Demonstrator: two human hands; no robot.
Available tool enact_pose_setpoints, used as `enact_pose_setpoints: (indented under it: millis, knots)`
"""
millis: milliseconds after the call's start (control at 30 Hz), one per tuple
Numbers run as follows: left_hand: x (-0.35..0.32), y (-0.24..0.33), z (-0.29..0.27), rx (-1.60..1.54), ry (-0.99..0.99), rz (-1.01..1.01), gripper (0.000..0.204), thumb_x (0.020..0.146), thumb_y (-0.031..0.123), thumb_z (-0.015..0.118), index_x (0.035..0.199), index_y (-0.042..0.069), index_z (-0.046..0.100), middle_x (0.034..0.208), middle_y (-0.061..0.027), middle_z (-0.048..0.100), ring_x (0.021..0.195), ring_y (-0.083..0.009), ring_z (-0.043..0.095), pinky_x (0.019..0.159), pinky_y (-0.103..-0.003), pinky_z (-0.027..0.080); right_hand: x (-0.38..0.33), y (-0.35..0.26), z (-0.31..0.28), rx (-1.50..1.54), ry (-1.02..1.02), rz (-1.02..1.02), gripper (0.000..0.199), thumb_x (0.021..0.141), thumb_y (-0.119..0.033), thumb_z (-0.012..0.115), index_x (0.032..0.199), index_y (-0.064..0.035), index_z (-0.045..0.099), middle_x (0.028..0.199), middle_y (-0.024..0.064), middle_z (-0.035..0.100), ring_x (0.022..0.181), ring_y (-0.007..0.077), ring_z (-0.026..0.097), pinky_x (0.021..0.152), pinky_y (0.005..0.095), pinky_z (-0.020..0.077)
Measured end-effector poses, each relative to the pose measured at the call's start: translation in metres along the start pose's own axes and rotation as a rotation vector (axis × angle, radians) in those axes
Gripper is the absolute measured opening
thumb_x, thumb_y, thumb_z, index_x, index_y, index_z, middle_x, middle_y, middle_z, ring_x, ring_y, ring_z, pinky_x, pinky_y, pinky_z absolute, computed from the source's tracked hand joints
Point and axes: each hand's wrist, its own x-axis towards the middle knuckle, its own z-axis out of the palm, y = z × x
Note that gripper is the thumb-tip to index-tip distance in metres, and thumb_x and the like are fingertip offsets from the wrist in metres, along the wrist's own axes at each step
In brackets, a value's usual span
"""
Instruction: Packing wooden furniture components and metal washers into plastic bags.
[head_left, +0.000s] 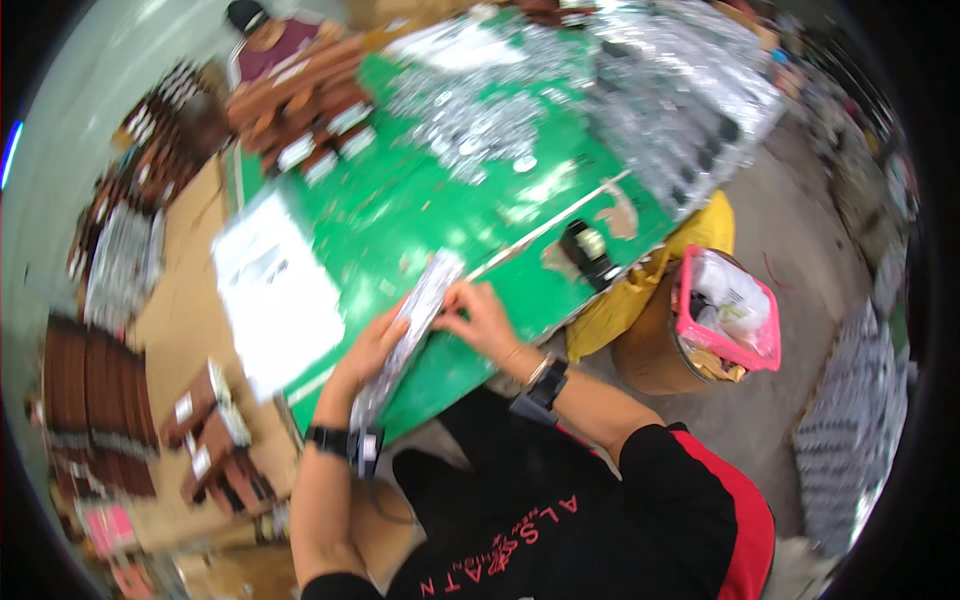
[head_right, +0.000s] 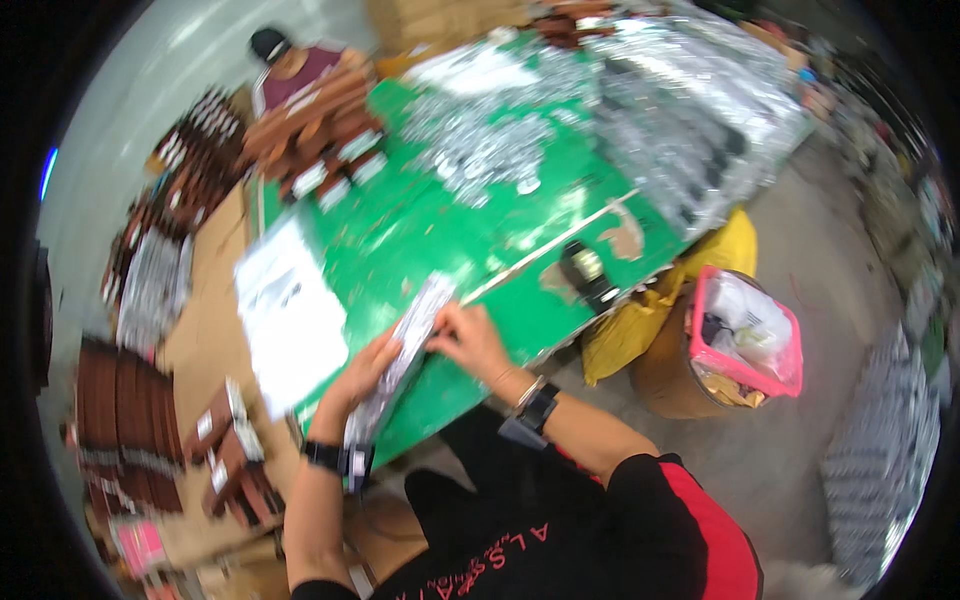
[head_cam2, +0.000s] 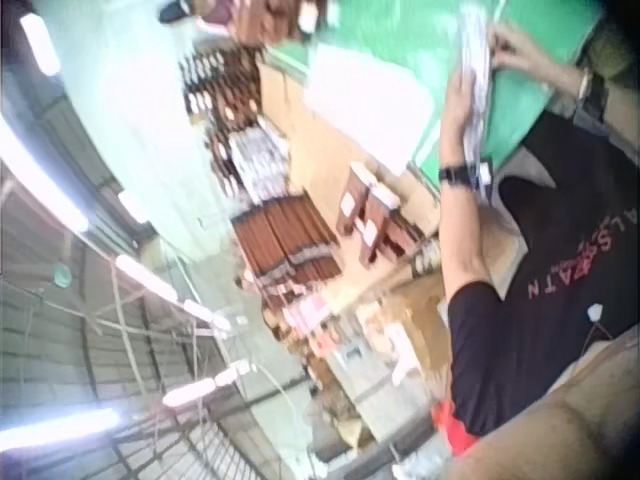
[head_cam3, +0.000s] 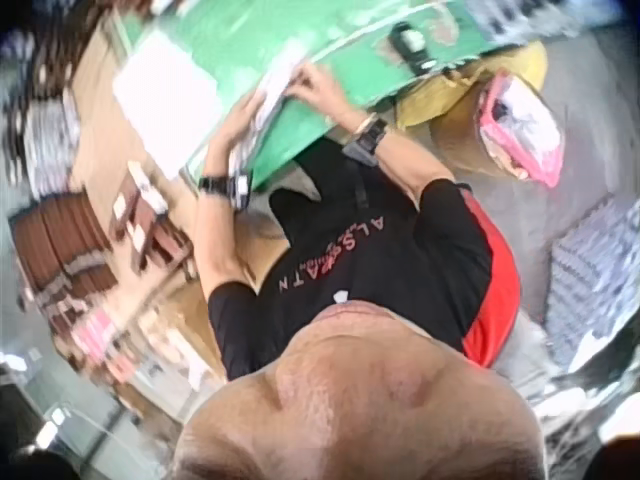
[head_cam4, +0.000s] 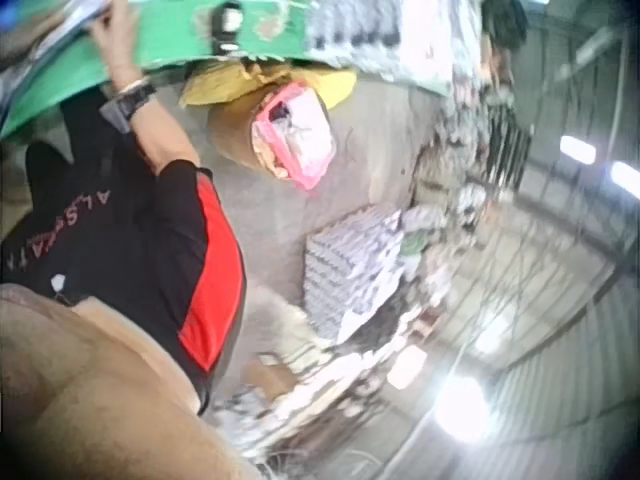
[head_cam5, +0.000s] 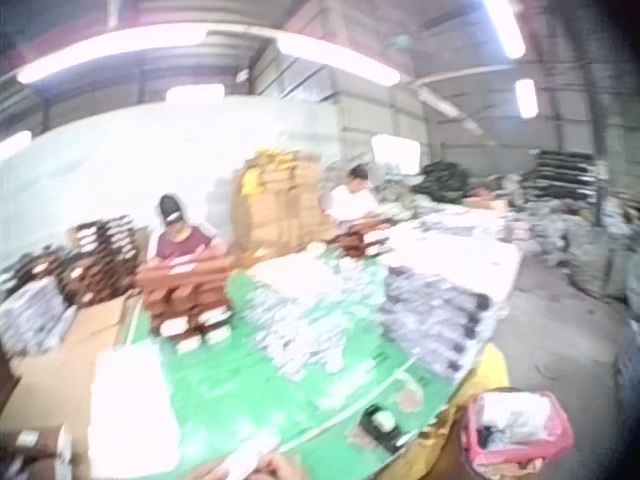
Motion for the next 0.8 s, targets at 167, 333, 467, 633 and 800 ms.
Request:
enact_pose_setpoints:
  millis: [167,333,467,633,800]
  knots:
    - [-0.008,0.001,-0.001,0.003,0.015,-0.102,0.053,0.107,0.026,0.048,0.154,0.004,0.040,0.152,-0.0135,0.050,0.139,-0.0225,0.044,0.117,-0.034,0.030,0.004,-0.024,-0.014,-0.096,-0.142,0.075,0.030,0.082,-0.024,0.080,0.099,-0.0135,0.057,0.077,0.0018,0.064,0.074,0.0245,0.061,0.081,0.0374,0.0429]
    - [-0.006,0.003,-0.002,-0.018,-0.008,-0.068,0.050,0.107,0.024,0.049,0.152,0.003,0.043,0.149,-0.0113,0.052,0.136,-0.0203,0.046,0.116,-0.033,0.032,0.017,-0.051,-0.046,-0.261,-0.113,-0.103,0.035,0.079,-0.022,0.079,0.106,-0.0141,0.059,0.098,0.0039,0.065,0.095,0.0241,0.062,0.086,0.0396,0.0410]
    - [-0.022,-0.008,-0.001,-0.175,0.048,-0.152,0.052,0.110,0.028,0.045,0.153,0.000,0.041,0.150,-0.0115,0.049,0.135,-0.0200,0.046,0.114,-0.033,0.034,0.028,-0.078,-0.072,-0.397,-0.216,-0.348,0.059,0.080,-0.018,0.076,0.135,-0.0210,0.053,0.141,0.0075,0.050,0.133,0.0279,0.047,0.110,0.0474,0.0343]
    - [-0.048,0.023,0.006,-0.304,-0.043,-0.185,0.059,0.110,0.038,0.043,0.154,-0.001,0.036,0.147,-0.0102,0.051,0.132,-0.0186,0.048,0.112,-0.033,0.037,0.024,-0.099,-0.109,-0.603,-0.430,-0.606,0.079,0.085,-0.007,0.066,0.154,-0.0297,0.036,0.168,0.0095,0.020,0.154,0.0313,0.022,0.124,0.0558,0.0201]
    - [-0.067,0.038,0.037,-0.499,-0.278,-0.272,0.068,0.108,0.046,0.044,0.156,0.000,0.030,0.146,-0.0104,0.051,0.130,-0.0187,0.051,0.111,-0.034,0.040,0.018,-0.104,-0.153,-0.471,-0.597,-0.662,0.083,0.085,-0.002,0.058,0.159,-0.0275,0.030,0.168,0.0111,0.017,0.155,0.0350,0.020,0.122,0.0571,0.0236]
